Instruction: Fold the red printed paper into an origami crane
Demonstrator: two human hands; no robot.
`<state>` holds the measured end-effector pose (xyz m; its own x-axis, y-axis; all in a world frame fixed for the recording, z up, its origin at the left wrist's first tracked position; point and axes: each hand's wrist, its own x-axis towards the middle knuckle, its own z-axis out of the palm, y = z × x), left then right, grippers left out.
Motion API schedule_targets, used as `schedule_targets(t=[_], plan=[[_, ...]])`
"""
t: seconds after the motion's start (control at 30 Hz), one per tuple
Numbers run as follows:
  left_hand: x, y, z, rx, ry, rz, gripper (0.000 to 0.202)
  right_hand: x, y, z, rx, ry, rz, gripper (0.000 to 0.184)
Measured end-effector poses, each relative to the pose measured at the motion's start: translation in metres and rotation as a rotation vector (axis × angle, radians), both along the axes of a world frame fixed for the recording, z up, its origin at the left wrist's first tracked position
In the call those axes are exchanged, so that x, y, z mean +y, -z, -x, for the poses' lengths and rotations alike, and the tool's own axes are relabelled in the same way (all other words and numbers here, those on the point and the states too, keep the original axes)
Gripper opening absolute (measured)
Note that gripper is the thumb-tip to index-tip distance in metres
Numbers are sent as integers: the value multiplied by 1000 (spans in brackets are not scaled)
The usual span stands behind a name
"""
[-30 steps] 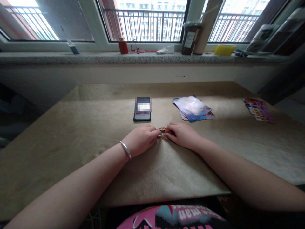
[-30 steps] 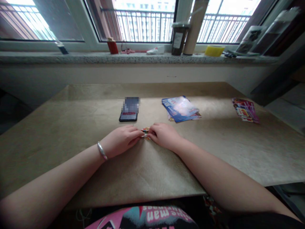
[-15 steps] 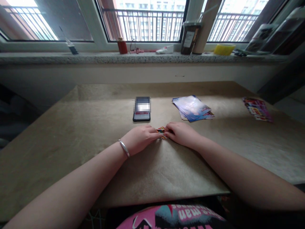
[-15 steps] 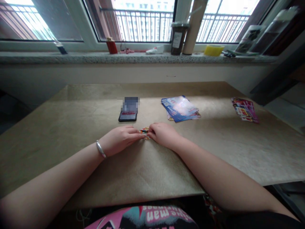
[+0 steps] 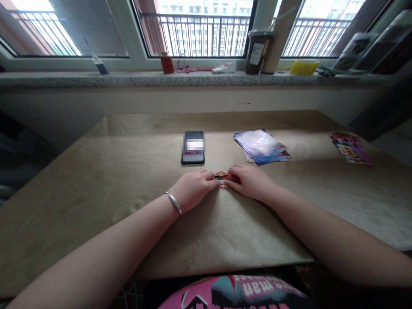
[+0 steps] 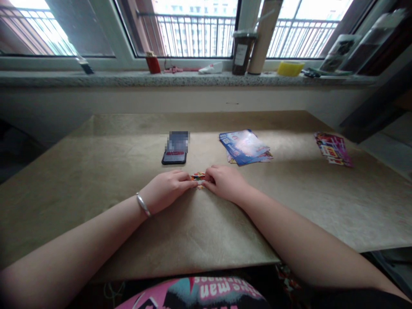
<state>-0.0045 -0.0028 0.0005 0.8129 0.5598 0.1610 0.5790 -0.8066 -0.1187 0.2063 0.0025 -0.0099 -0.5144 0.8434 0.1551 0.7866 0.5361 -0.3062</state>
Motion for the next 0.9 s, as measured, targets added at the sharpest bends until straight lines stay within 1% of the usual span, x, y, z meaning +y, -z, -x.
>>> schedule_targets(t=[0.07,0.23,0.47,0.63,0.7,0.77,0.83,0.9], plan=[[0,1,0,1,-7,-3,21,0,1,0,-15,37,15,17],[-1,-1,-1,23,1,-24,18,2,2,4,-44,75,53,17],[-2,-3,-3,42,-15,-10,16,0,-3,8,-89,93,53,17],[-3,-5,-5,60,-24,-2,15,1,0,7,-70,92,46,17],[-4,-5,-5,60,-27,0,15,1,2,6,-27,46,14,13],[-4,-5,-5,61,-25,6,15,1,3,3,6,-64,-50,12],[-4,-5,-5,66,-24,7,16,0,3,2,-5,-168,-124,17],[-4,-5,-5,69,-24,5,17,-2,0,1,-47,-204,-178,21]])
